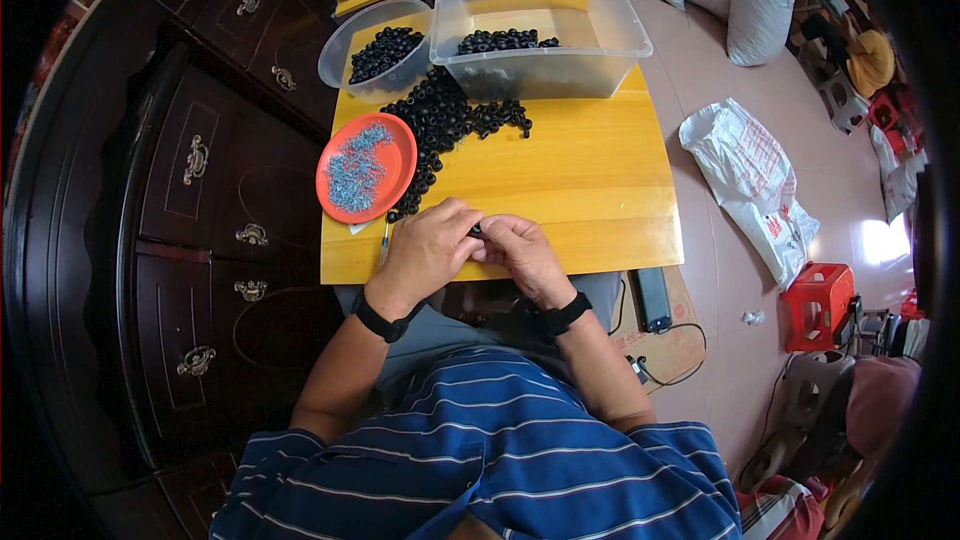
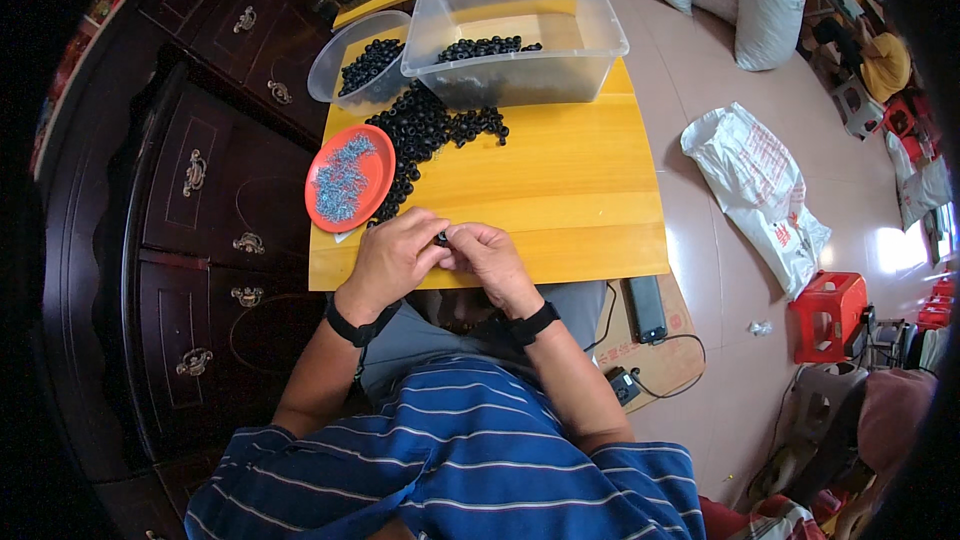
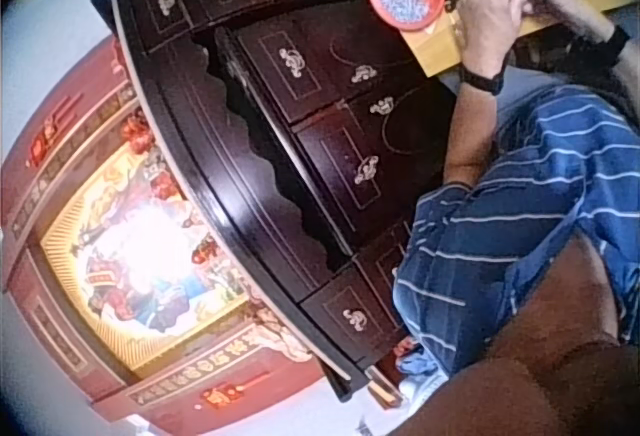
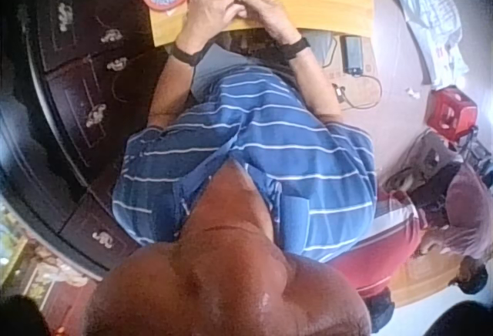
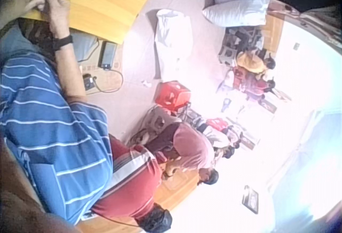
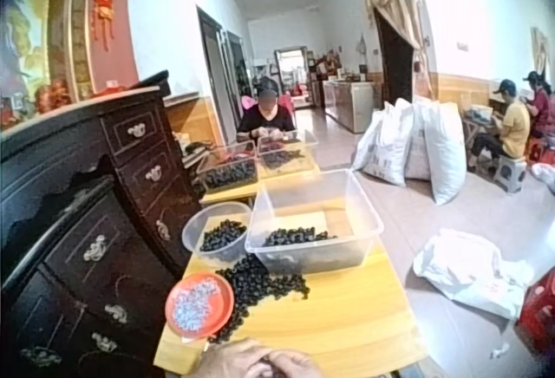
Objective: Assembling small silver metal parts into black plastic housings.
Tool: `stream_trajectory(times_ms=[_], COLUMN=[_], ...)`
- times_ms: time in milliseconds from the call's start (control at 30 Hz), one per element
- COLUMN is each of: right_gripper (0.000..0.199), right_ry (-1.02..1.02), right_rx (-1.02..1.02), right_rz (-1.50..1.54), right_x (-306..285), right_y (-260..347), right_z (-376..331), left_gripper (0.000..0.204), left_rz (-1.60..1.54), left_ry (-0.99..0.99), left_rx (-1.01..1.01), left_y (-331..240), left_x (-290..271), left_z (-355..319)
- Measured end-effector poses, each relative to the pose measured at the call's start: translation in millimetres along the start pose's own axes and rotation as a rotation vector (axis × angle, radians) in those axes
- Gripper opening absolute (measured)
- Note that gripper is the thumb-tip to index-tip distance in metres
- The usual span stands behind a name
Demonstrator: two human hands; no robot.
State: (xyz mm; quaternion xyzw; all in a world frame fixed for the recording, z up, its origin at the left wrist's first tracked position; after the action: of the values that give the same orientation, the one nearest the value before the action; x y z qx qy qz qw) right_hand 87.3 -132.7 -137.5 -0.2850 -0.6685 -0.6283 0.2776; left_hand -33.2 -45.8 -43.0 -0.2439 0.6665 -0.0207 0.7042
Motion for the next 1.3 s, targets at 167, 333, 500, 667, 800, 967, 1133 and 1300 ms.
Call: stream_trajectory(times_ms=[167, 333, 500, 667, 800, 967, 1133, 1300], right_gripper=[0.025, 0.019, 0.017, 0.016, 0.013, 0.011, 0.011, 0.010], right_ry=[0.004, 0.036, 0.091, 0.055, 0.030, 0.010, -0.016, 0.023], right_rx=[0.000, 0.021, -0.042, -0.040, -0.058, -0.103, -0.107, -0.084], right_rz=[-0.035, -0.001, -0.035, -0.019, 0.129, 0.164, 0.155, 0.154], right_x=[-3, 1, -1, 0, -2, -2, -2, -6], right_y=[-3, 5, 2, 4, 5, 2, 1, 2], right_z=[2, 2, 5, 3, -1, -2, -3, -1], left_gripper=[0.029, 0.031, 0.034, 0.029, 0.018, 0.015, 0.013, 0.013], left_rz=[-0.041, -0.119, -0.072, -0.186, -0.332, -0.327, -0.403, -0.323], left_ry=[-0.007, 0.033, 0.030, -0.009, -0.112, -0.237, -0.279, -0.242], left_rx=[-0.007, -0.069, 0.002, -0.024, -0.194, -0.156, -0.170, -0.122], left_y=[2, 4, 5, 3, 1, -1, 0, 7], left_x=[2, 1, 1, 0, 10, 23, 26, 21], left_z=[-1, -3, -1, -2, -5, -6, -5, -5])
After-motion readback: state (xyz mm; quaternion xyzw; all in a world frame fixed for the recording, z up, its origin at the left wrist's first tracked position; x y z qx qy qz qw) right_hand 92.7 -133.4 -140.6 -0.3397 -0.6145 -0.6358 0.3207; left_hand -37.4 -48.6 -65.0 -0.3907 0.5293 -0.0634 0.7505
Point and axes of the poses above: each hand's wrist, its own z-axis towards the middle knuckle, its own x-axis out of the palm, y = z × x, the point moved 1 cm from there along z, towards the middle knuckle, and after that the axes turned 15 degrees about y, right-handed, at the moved point
